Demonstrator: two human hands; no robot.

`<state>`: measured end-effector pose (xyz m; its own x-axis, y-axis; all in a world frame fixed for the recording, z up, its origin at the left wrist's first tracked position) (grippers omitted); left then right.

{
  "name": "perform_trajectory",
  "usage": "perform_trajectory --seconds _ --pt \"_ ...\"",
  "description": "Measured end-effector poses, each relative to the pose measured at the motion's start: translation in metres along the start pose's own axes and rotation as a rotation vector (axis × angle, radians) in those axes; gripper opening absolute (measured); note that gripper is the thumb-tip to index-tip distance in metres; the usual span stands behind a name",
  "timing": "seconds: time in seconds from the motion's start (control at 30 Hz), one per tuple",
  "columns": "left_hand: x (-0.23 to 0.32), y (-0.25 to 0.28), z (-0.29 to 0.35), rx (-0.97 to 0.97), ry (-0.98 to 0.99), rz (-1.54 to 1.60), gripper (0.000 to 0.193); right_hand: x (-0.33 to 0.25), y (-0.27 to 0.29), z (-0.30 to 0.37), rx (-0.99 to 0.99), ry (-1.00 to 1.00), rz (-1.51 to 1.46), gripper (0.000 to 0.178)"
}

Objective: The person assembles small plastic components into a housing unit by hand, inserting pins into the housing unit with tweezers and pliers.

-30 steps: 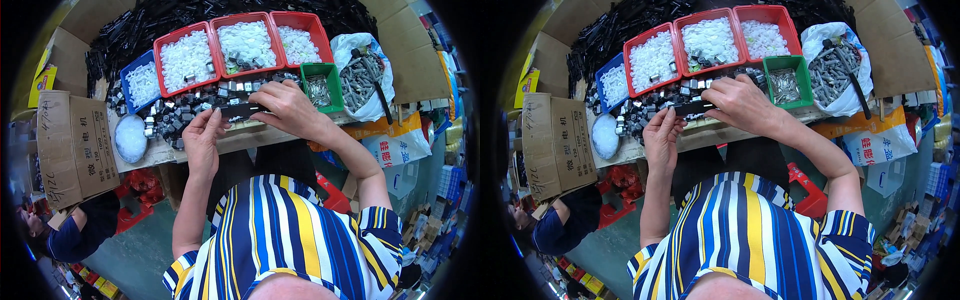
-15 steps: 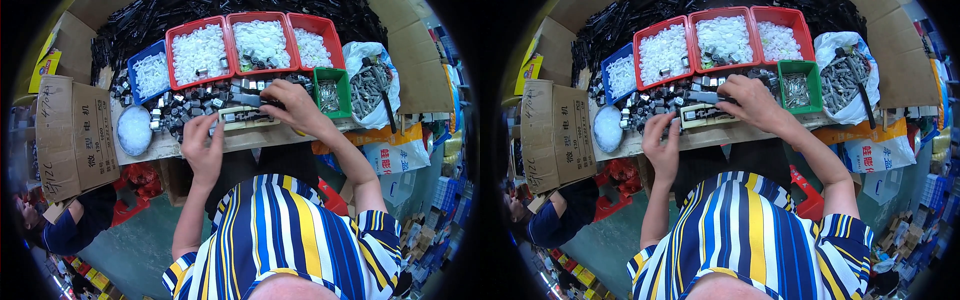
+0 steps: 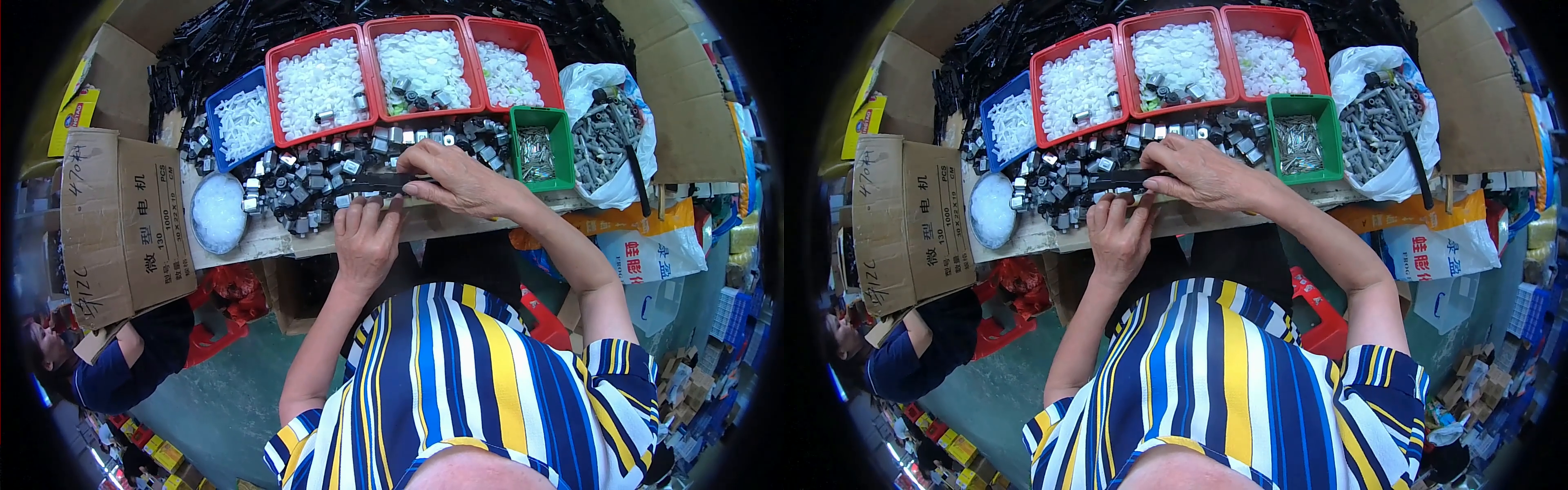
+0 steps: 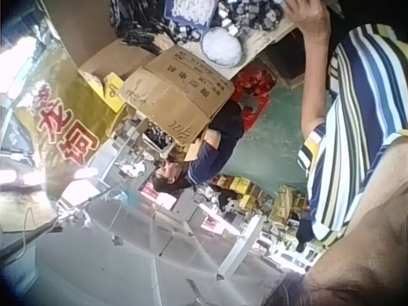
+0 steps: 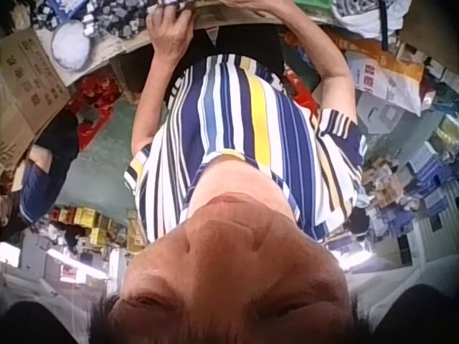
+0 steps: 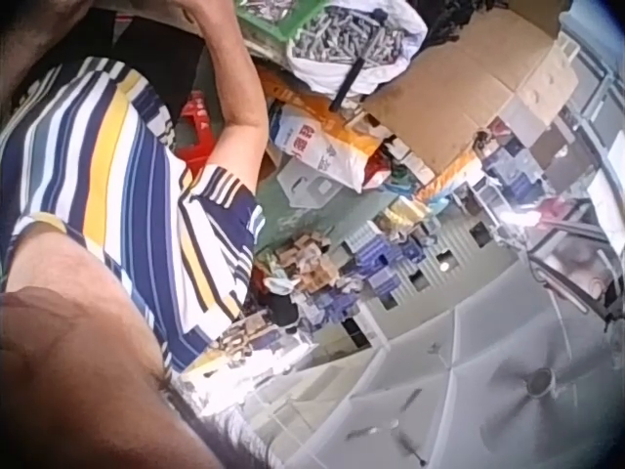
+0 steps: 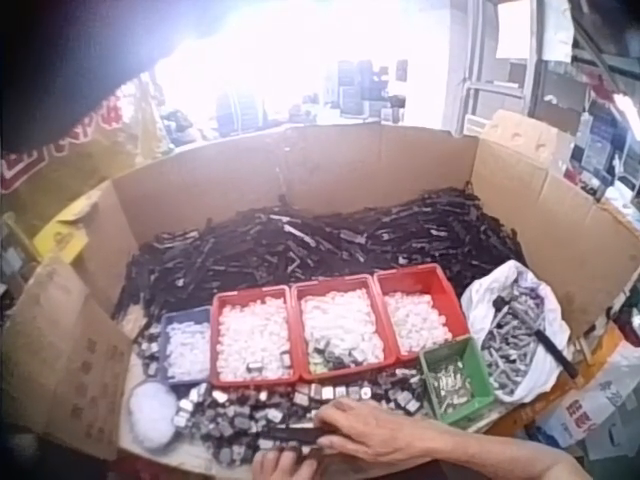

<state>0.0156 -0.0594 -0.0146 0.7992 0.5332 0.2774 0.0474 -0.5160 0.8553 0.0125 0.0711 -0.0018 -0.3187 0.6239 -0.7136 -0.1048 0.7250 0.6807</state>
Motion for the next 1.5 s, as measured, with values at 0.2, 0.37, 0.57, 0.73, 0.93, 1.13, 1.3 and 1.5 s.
perform_trajectory --seconds 0.2,0.37,0.57,0.73,0.93,1.13,1.3,1.5 --pt "-0.002 -0.001 -0.001 -0.006 0.01 0.016 0.033 0.006 -0.003 -0.003 -0.017 -0.022 -0.068 0.034" --pt "-0.001 0.002 -0.001 0.008 0.01 0.053 0.034 0.011 0.006 0.004 0.082 -0.034 -0.155 0.033" --pt "0.005 -0.003 0.001 0.007 -0.044 -0.003 0.035 0.014 0.003 0.012 0.047 -0.061 -0.065 0.033" --pt "0.004 -0.006 0.002 0.01 -0.061 -0.034 0.034 0.015 0.001 0.012 0.03 -0.057 -0.042 0.032" --pt "0.006 -0.002 0.002 0.004 -0.049 0.005 0.034 0.01 0.006 0.012 0.067 -0.023 -0.055 0.032" --pt "0.002 0.001 0.004 0.034 -0.043 -0.04 0.031 0.005 0.0 0.001 0.006 0.031 0.02 0.033" --pt "-0.001 -0.002 0.005 0.029 -0.037 -0.037 0.032 -0.001 -0.003 -0.001 -0.057 0.018 0.071 0.033" --pt "-0.001 -0.001 0.006 0.037 -0.044 -0.028 0.032 0.0 -0.003 0.0 -0.063 0.022 0.086 0.032"
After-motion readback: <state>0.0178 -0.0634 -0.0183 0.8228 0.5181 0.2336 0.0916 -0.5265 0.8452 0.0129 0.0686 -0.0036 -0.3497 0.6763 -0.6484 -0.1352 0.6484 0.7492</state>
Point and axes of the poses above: each hand's wrist, its own z-axis away from the middle knuckle, its own y-axis out of the back of the hand, x = y × z, the point moved 9 cm from there along -z, towards the middle knuckle, and after that the axes turned 11 degrees about y, right-handed, at the moved point
